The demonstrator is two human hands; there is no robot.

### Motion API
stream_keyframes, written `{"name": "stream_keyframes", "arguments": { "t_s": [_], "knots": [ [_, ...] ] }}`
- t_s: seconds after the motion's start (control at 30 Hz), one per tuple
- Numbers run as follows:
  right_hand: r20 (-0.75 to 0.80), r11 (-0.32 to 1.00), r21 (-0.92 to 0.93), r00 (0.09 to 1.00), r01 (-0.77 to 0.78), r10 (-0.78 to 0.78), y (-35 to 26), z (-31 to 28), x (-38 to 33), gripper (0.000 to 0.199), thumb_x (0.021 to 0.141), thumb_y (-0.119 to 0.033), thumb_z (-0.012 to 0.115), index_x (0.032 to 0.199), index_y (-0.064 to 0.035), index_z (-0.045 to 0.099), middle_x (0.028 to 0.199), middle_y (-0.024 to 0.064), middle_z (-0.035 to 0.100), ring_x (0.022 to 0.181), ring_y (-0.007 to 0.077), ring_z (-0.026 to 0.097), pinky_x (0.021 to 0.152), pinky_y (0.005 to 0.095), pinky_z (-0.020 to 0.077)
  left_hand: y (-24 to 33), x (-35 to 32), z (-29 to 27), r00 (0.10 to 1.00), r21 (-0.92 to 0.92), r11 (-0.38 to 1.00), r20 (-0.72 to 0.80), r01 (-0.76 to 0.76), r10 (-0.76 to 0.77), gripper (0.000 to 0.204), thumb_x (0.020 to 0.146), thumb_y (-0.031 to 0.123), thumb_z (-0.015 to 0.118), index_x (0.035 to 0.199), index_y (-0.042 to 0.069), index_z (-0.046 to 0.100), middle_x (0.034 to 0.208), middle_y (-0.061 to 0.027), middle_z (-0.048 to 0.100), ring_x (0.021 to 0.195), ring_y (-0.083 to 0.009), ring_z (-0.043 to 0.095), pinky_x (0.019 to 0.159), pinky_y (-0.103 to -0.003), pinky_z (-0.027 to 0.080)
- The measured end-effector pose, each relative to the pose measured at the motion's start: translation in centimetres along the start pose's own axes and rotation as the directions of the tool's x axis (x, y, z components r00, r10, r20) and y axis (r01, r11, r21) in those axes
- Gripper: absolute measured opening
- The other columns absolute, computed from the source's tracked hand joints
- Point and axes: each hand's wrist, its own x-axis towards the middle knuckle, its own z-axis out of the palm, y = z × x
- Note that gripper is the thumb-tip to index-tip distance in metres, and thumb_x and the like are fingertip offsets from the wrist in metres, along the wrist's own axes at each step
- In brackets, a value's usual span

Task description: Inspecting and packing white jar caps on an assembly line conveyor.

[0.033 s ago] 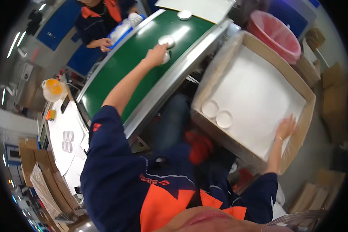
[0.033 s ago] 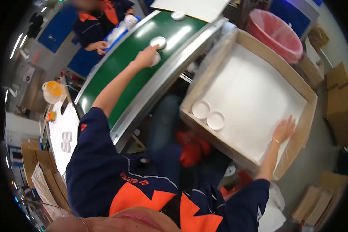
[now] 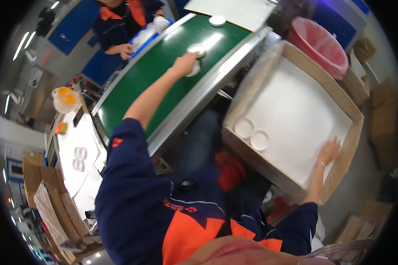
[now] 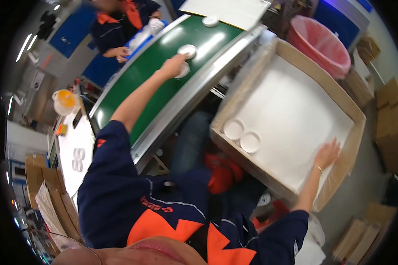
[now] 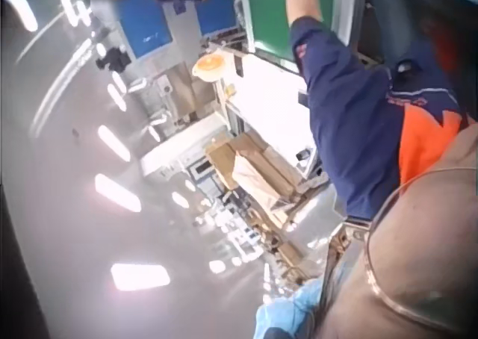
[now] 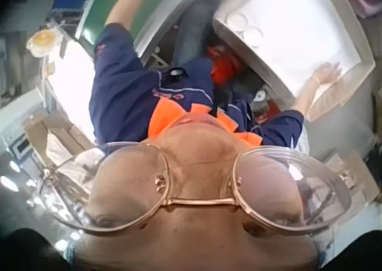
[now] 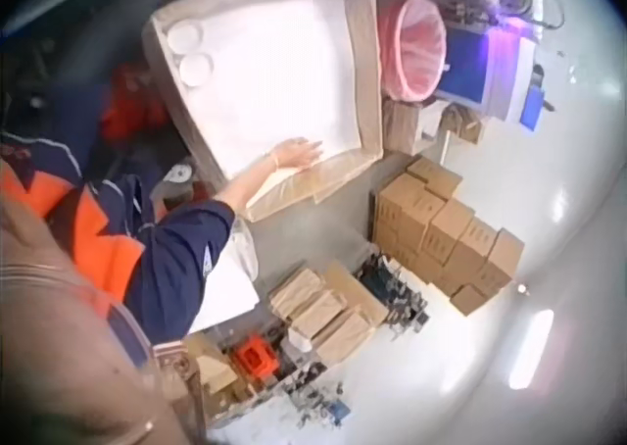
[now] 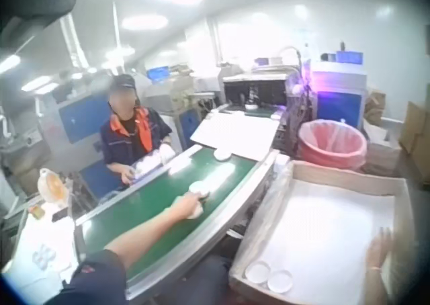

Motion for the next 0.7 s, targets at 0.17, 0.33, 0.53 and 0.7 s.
{"name": "stream_keyframes", "arguments": {
  "t_s": [0.17,0.33,0.53,0.7],
  "knots": [
    [0.012,0.998,0.064,1.000,0.003,-0.004,-1.5,0.2,0.4,0.046,0.097,-0.032,0.042,0.142,-0.0230,0.039,0.145,0.0097,0.040,0.132,0.0287,0.039,0.105,0.0524,0.0310,-6.4,2.5,0.1,0.957,-0.089,0.970,0.167,-0.225,0.237,0.072,0.079,0.014,0.063,0.144,0.023,0.034,0.147,-0.0158,0.035,0.125,-0.0401,0.044,0.106,-0.043,0.036],
    [0.018,0.998,-0.035,0.998,-0.060,0.060,0.9,-0.1,-0.5,0.044,0.097,-0.030,0.039,0.140,-0.0215,0.042,0.145,0.0103,0.040,0.129,0.0299,0.042,0.105,0.0523,0.0313,-1.6,5.9,-0.7,0.907,0.048,0.997,0.420,-0.062,0.036,0.083,0.077,0.024,0.071,0.146,0.037,0.027,0.152,-0.0099,0.024,0.132,-0.0380,0.033,0.109,-0.045,0.032],
    [0.016,0.998,0.030,0.998,-0.059,0.058,-0.6,-0.1,-2.4,0.044,0.095,-0.025,0.040,0.138,-0.0162,0.045,0.143,0.0126,0.042,0.128,0.0299,0.042,0.104,0.0514,0.0318,-3.8,4.8,-1.0,0.933,-0.051,0.997,0.353,-0.058,0.072,0.082,0.069,0.016,0.078,0.140,0.029,0.041,0.146,-0.0118,0.033,0.127,-0.0351,0.041,0.106,-0.042,0.037],
    [-0.001,0.999,-0.011,0.999,-0.048,0.048,1.3,0.6,-2.7,0.045,0.093,-0.024,0.043,0.137,-0.0144,0.046,0.139,0.0136,0.045,0.127,0.0294,0.043,0.103,0.0505,0.0329,-3.1,3.6,-0.4,0.961,-0.178,0.946,0.018,-0.270,0.278,0.033,0.071,0.016,0.075,0.098,0.005,0.061,0.107,-0.0163,0.060,0.102,-0.0341,0.057,0.087,-0.040,0.046]
  ]
}}
